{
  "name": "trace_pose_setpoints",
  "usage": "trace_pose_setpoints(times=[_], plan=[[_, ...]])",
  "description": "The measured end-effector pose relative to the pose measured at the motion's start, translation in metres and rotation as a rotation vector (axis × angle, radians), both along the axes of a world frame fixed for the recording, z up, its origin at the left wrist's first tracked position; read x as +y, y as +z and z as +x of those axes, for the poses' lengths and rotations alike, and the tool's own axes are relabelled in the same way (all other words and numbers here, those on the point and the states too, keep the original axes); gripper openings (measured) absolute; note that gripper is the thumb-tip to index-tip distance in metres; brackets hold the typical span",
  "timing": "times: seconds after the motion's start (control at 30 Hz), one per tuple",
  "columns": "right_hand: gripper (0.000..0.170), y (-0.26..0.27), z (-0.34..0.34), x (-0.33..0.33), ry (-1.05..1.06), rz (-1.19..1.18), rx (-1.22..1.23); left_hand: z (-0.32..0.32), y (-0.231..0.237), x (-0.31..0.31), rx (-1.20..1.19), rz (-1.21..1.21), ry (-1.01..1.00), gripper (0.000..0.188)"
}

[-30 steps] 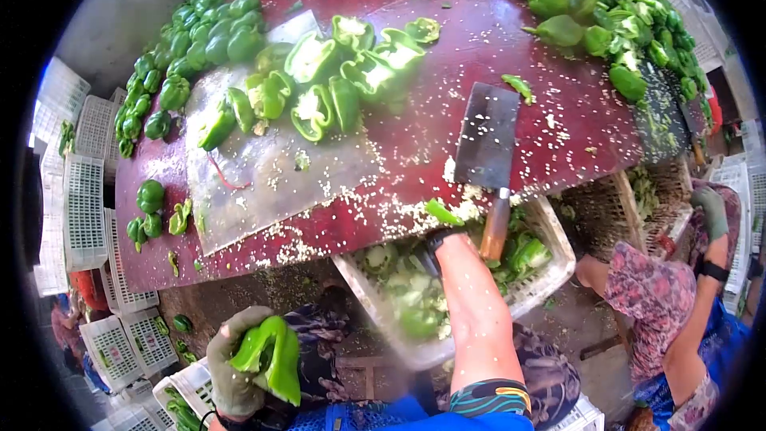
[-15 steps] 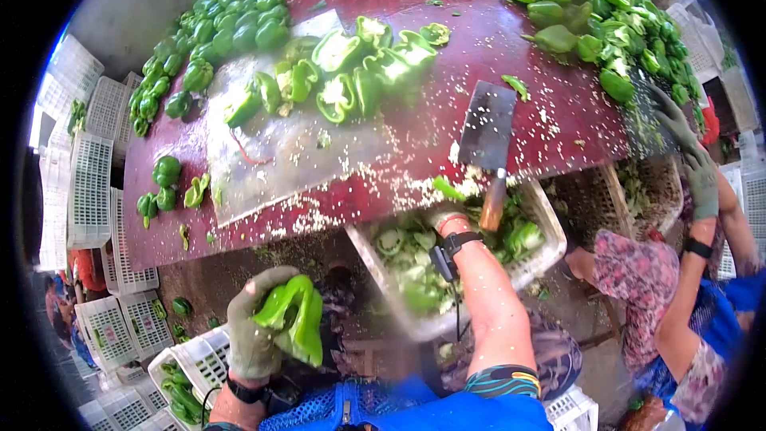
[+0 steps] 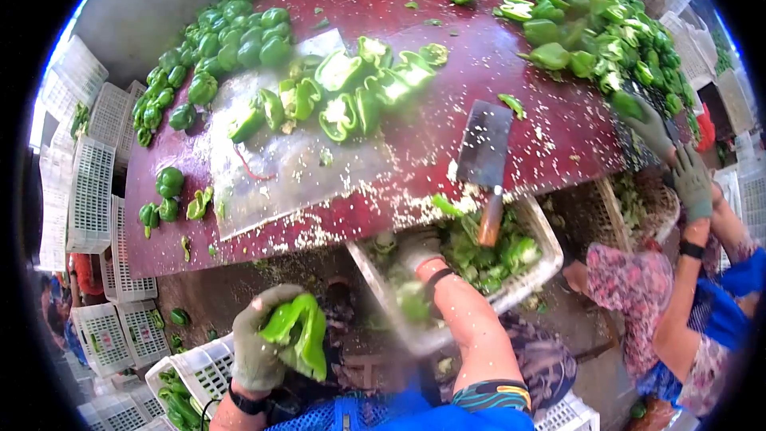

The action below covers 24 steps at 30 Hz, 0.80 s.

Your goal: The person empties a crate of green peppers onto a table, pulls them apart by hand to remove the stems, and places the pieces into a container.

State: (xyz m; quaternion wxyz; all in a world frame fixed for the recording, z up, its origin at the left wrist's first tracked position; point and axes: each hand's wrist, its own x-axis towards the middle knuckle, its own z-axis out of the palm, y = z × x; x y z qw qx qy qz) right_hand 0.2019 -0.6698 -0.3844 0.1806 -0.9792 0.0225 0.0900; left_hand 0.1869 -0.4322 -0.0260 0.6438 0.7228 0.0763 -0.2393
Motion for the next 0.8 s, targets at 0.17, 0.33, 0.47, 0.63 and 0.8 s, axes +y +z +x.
trace_pose_setpoints(times=[0.17,0.33,0.47,0.63,0.8], plan=[[0.039,-0.072,0.01,-0.018,-0.091,0.06,-0.302,0.021,0.007,-0.015,0.063,0.049,0.15,0.037],[0.038,-0.058,0.064,-0.039,-0.154,-0.05,0.309,0.036,0.011,-0.021,-0.044,0.357,-0.151,0.032],[0.038,-0.065,0.108,-0.044,-0.178,-0.076,0.392,0.039,0.005,-0.022,0.051,0.316,-0.06,0.033],[0.037,-0.063,0.131,-0.05,-0.147,-0.106,0.425,0.034,-0.002,-0.027,-0.009,0.258,-0.015,0.04],[0.036,-0.025,0.1,-0.048,-0.04,-0.191,0.412,0.024,-0.007,-0.03,-0.057,0.045,0.12,0.061]])
